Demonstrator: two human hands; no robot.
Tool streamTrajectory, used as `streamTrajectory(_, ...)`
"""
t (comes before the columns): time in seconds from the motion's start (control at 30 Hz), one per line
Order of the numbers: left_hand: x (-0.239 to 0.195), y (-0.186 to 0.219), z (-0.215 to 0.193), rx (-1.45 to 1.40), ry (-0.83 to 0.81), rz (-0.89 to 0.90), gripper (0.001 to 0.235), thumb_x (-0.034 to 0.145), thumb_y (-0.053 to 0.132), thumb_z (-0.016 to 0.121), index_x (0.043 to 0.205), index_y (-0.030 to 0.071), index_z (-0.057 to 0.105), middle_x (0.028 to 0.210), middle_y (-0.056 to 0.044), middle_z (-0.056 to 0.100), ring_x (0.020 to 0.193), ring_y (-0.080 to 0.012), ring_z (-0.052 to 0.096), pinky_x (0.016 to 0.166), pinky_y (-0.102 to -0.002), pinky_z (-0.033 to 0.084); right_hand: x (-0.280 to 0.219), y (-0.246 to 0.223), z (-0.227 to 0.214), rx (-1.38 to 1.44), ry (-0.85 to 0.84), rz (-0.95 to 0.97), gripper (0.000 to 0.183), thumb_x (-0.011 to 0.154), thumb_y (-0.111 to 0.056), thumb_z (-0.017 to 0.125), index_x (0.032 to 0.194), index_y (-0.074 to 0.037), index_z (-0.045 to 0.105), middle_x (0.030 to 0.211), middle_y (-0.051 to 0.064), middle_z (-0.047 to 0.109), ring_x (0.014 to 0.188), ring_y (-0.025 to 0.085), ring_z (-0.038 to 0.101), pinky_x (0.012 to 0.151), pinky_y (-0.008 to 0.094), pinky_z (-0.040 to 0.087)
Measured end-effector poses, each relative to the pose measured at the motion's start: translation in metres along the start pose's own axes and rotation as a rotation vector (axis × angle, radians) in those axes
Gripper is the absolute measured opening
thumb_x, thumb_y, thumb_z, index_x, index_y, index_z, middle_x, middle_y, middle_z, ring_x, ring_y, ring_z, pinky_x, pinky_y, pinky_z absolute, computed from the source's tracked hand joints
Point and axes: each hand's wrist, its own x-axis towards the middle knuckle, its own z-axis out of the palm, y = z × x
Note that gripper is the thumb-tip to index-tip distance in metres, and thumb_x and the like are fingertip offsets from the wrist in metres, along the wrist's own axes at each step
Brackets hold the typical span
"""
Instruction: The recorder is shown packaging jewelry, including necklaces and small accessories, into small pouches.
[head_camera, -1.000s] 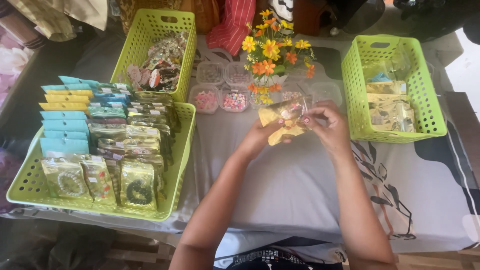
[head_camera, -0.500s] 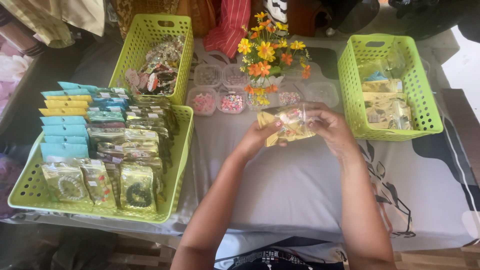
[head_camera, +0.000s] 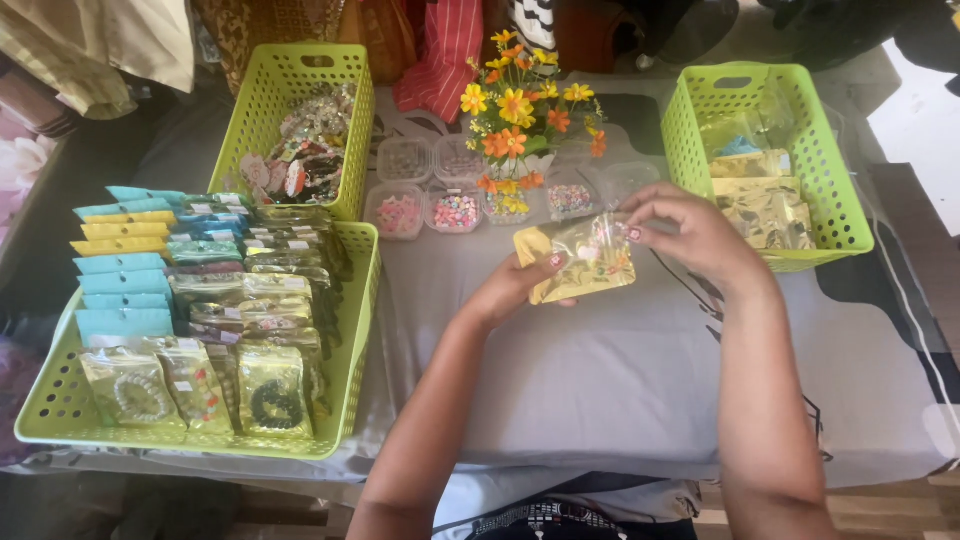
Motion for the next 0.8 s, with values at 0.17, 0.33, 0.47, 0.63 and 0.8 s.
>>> streamTrajectory(0.17,-0.005,0.007,0.009,-0.037,-0.025,0.023,0.056,0.101,0.025,0.063,0.145,-0.004,0.046,0.132,-0.016,0.063,0.113,-0.0260,0.068,0.086,-0.042,0.064,0.026,-0.023,-0.006,-0.205,-0.108,-0.103,0.012,0.088,-0.017,0.076,0.097,-0.009,0.076,0.119,0.005,0.069,0.120,0.021,0.062,0.103,0.036,0.046)
streamTrajectory(0.33,-0.006,0.008,0.011,-0.049,-0.083,0.084,0.062,0.098,0.022,0.066,0.151,0.002,0.040,0.139,-0.015,0.060,0.119,-0.0278,0.067,0.086,-0.043,0.064,0.051,-0.017,0.008,-0.279,-0.155,-0.056,0.019,0.086,-0.022,0.077,0.100,-0.009,0.076,0.116,0.005,0.071,0.109,0.022,0.066,0.095,0.033,0.051)
streamTrajectory(0.47,-0.002,0.003,0.013,-0.076,-0.020,0.108,0.062,0.097,0.018,0.067,0.151,0.002,0.041,0.140,-0.013,0.059,0.119,-0.0298,0.067,0.085,-0.042,0.063,0.057,-0.021,0.011,-0.145,-0.091,-0.030,0.021,0.089,-0.022,0.073,0.103,-0.006,0.072,0.112,0.005,0.073,0.106,0.019,0.069,0.092,0.032,0.053)
streamTrajectory(0.63,-0.002,0.010,0.021,-0.052,0.090,0.154,0.058,0.098,0.018,0.067,0.149,0.002,0.044,0.137,-0.013,0.062,0.117,-0.0292,0.068,0.083,-0.040,0.063,0.052,-0.011,0.001,0.042,-0.074,-0.069,0.024,0.105,-0.029,0.060,0.109,-0.010,0.074,0.116,0.004,0.074,0.112,0.017,0.068,0.101,0.032,0.051)
streamTrajectory(0.8,-0.004,0.008,0.021,0.003,0.006,0.174,0.050,0.098,0.016,0.067,0.143,0.000,0.052,0.132,-0.013,0.066,0.116,-0.0289,0.069,0.084,-0.040,0.063,0.037,-0.012,-0.002,-0.198,-0.386,-0.086,0.030,0.093,-0.033,0.070,0.116,-0.016,0.079,0.109,0.010,0.068,0.113,0.020,0.064,0.100,0.036,0.049)
